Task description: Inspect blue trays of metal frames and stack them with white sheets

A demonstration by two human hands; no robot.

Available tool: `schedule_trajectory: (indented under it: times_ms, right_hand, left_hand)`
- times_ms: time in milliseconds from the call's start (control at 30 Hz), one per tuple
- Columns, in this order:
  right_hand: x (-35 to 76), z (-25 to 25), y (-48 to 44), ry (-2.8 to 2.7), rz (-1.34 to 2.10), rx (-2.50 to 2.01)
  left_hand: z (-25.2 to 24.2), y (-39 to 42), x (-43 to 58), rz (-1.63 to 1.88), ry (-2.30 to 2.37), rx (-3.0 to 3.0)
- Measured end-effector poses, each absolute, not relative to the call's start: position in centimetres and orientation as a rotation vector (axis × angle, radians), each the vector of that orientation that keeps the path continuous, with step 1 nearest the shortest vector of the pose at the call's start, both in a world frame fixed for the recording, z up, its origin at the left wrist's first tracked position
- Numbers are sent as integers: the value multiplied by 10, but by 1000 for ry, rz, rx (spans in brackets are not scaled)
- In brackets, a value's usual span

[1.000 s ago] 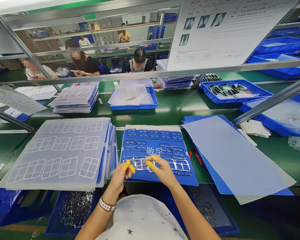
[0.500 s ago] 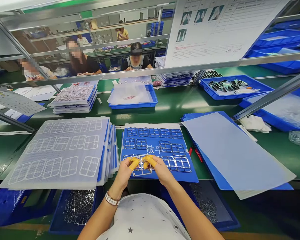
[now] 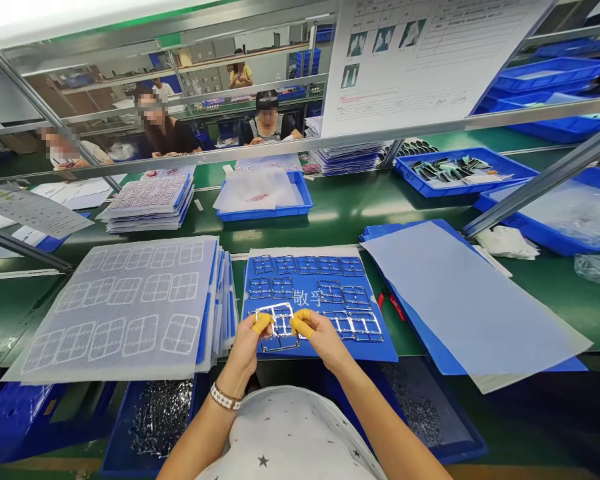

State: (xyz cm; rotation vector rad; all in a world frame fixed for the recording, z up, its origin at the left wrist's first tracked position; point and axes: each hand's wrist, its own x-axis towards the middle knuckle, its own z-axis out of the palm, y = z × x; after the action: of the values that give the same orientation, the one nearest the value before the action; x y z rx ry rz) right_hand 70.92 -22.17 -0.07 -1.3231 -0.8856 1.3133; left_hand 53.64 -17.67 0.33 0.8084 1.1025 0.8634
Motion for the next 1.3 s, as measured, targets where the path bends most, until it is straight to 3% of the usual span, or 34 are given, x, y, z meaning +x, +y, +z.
schedule_trajectory:
  times_ms: [500,1300]
  right_hand:
    - [709,-3,-221,-780,1383,-1297]
    - [709,-6,-220,-763,1397,-1313]
  left_hand:
    - [19,-179,543,800,1088,609]
    - [-6,-177,541,797,981,480]
